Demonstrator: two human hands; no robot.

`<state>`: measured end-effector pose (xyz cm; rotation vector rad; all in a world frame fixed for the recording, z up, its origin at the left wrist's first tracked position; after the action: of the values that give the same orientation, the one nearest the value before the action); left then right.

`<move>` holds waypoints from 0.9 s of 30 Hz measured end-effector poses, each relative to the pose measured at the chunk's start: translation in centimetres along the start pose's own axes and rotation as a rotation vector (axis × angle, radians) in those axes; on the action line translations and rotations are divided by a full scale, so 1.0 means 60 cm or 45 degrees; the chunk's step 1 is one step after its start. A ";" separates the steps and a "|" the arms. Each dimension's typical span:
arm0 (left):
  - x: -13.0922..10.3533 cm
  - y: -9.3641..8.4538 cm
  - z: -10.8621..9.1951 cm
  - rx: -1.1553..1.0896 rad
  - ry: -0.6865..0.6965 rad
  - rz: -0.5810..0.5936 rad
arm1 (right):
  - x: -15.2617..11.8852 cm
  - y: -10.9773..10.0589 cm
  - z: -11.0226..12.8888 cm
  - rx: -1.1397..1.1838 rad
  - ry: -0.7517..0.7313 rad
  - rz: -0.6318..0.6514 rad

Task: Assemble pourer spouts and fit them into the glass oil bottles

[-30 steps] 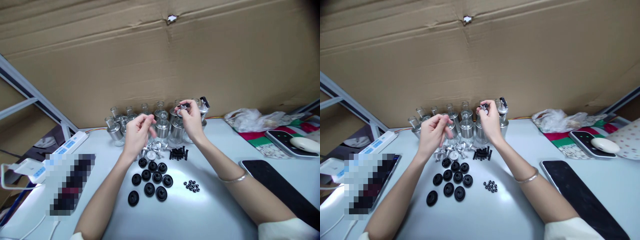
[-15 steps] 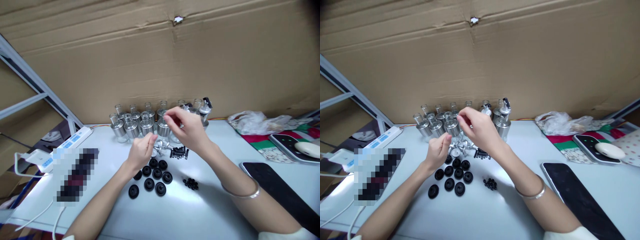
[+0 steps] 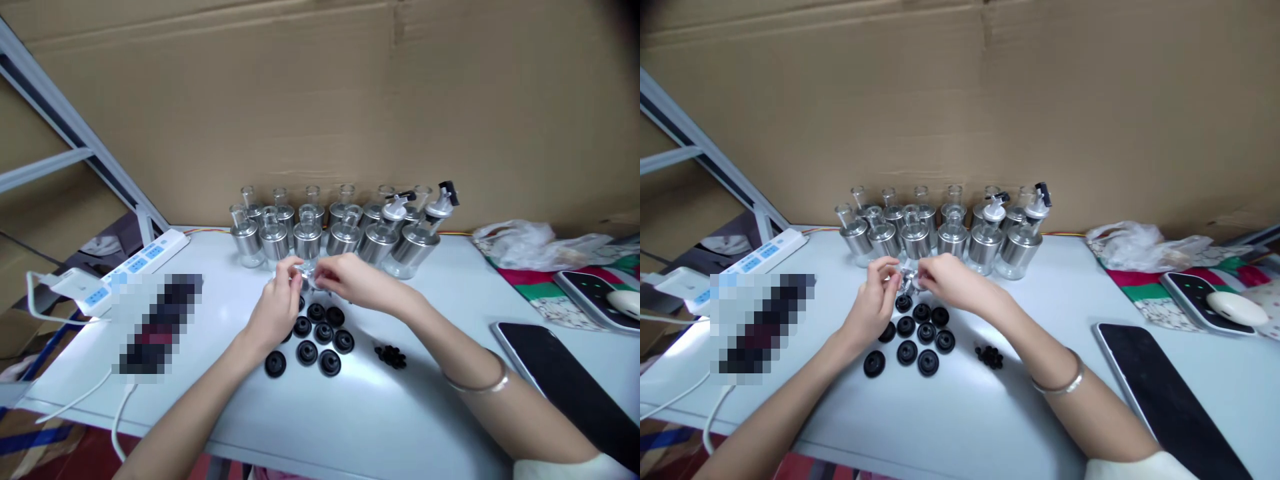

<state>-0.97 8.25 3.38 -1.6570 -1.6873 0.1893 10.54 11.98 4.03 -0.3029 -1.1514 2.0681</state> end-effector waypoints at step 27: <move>-0.057 0.032 -0.081 -0.020 0.616 0.137 | -0.161 0.055 -0.005 1.181 0.348 -0.434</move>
<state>3.02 3.56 4.34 -1.6435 -1.2400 -0.1649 15.85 4.33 -0.18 0.0672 -0.0105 1.9426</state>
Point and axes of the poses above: each hand's wrist, its own x-axis towards the middle knuckle, its own y-axis out of the palm, z = x × y, the point moved 7 cm from there along x, towards the middle knuckle, and after that the axes turned 9 degrees about -y, right-handed, at the moved point
